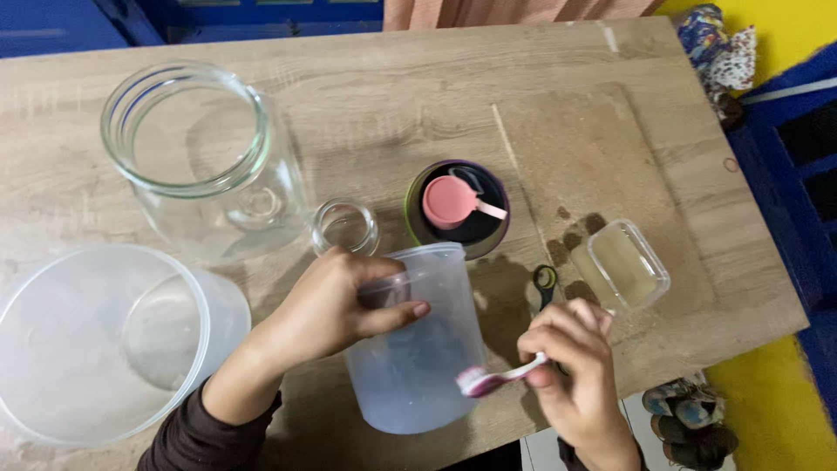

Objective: The person scrubs the inside of a translucent plastic container with a toothbrush, then wipes the interior and exterior with a black cloth. They briefly handle a small glass jar with a pink lid, then continue wiping the plastic container.

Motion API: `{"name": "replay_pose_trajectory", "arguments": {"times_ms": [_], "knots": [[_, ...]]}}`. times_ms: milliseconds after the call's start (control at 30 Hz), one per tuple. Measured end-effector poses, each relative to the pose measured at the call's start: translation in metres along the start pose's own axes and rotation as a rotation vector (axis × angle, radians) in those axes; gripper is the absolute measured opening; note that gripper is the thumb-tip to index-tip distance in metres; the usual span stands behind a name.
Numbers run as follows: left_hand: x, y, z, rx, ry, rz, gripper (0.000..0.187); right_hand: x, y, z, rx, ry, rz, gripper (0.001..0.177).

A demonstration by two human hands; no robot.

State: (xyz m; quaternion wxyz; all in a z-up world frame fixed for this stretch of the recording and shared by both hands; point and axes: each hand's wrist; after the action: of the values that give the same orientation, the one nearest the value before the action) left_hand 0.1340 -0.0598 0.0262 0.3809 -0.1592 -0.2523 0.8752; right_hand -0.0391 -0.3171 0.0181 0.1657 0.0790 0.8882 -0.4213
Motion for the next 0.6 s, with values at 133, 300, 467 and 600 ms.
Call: {"name": "replay_pose_trajectory", "arguments": {"times_ms": [133, 300, 467, 600], "knots": [[0.0, 0.001, -0.001, -0.031, 0.073, 0.044, 0.037, -0.001, 0.013, -0.024, 0.227, -0.164, -0.069, 0.048], [0.0, 0.001, 0.0, -0.046, 0.039, 0.032, 0.046, 0.0, 0.007, -0.027, 0.286, -0.082, -0.054, 0.045], [0.0, 0.002, 0.002, -0.035, 0.04, 0.033, 0.046, -0.002, 0.017, -0.023, 0.283, -0.219, -0.039, 0.046], [0.0, 0.002, 0.002, 0.009, 0.029, 0.048, 0.042, 0.001, 0.011, -0.027, 0.303, -0.085, -0.056, 0.047]]}}
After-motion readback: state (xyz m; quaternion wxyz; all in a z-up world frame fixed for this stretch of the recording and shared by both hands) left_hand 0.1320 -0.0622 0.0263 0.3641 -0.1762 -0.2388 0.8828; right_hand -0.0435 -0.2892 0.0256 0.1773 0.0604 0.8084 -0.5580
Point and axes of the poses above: each hand's wrist, its own x-axis away from the middle knuckle, its own y-axis out of the palm, z = x × y, and after that the axes turned 5 degrees about -x, right-handed
